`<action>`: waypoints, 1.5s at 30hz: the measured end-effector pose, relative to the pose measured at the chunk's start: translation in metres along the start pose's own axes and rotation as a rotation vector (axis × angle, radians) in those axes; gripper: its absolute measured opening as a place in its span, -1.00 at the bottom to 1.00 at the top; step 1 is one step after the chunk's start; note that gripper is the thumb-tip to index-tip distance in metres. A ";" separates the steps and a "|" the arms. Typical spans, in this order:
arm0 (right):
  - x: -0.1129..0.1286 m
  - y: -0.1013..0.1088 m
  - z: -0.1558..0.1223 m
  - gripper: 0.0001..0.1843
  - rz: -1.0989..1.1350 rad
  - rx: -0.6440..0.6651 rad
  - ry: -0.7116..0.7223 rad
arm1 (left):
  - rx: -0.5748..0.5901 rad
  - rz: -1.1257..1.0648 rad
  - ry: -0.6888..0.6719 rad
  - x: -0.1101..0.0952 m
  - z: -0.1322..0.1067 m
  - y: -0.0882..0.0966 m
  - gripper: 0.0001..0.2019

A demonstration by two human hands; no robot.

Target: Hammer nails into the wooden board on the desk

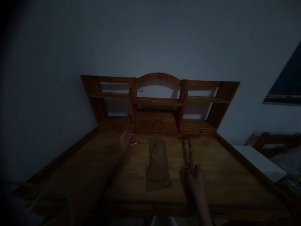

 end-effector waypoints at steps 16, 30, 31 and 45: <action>0.010 0.000 -0.009 -0.42 0.071 -0.108 0.026 | 0.332 -0.338 0.013 -0.091 -0.022 -0.026 -0.74; 0.019 0.002 -0.013 -0.48 0.075 -0.097 0.041 | 0.470 -0.287 0.066 -0.081 -0.066 -0.100 -0.74; 0.019 0.002 -0.013 -0.48 0.075 -0.095 0.036 | 0.478 -0.295 0.066 -0.082 -0.066 -0.099 -0.74; 0.005 0.000 -0.004 -0.45 0.043 -0.088 0.045 | 0.543 -0.311 0.055 -0.079 -0.069 -0.103 -0.74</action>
Point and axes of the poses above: each hand's wrist, its own z-axis towards the middle knuckle, its own y-axis out of the back of the hand, x = y × z, the point moved 2 cm from there along z, towards the middle knuckle, and after that the axes turned 5 degrees about z, right-handed, at the moved point
